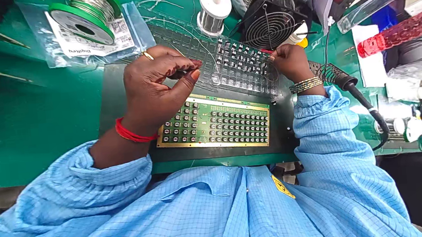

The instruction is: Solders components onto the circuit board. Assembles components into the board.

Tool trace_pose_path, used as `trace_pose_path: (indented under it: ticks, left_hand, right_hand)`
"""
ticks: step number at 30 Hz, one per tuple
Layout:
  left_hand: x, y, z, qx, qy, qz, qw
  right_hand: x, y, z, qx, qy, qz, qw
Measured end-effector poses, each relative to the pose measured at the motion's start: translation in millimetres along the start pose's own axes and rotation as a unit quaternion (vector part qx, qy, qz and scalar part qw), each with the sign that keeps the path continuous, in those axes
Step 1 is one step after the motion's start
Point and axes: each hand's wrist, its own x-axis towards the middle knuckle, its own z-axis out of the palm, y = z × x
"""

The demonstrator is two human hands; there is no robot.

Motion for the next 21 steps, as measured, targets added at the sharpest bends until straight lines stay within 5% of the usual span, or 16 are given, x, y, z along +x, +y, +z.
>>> trace_pose_path:
  ticks: [10, 17, 21]
  left_hand:
    - [-0.3, -1.7, 0.4, -0.007, 0.004, 0.003, 1.0]
    - [0.0, 0.0, -0.3, -0.007, 0.004, 0.002, 1.0]
    - [-0.2, -1.3, 0.0, -0.003, 0.004, 0.008, 1.0]
  right_hand:
    - [14.5, -9.1, -10.5, -0.042, -0.058, 0.026, 0.997]
    - [-0.5, -29.2, -2.3, -0.222, -0.053, -0.043, 0.973]
    - [4.0, -10.5, -1.4, -0.154, -0.038, -0.07, 0.985]
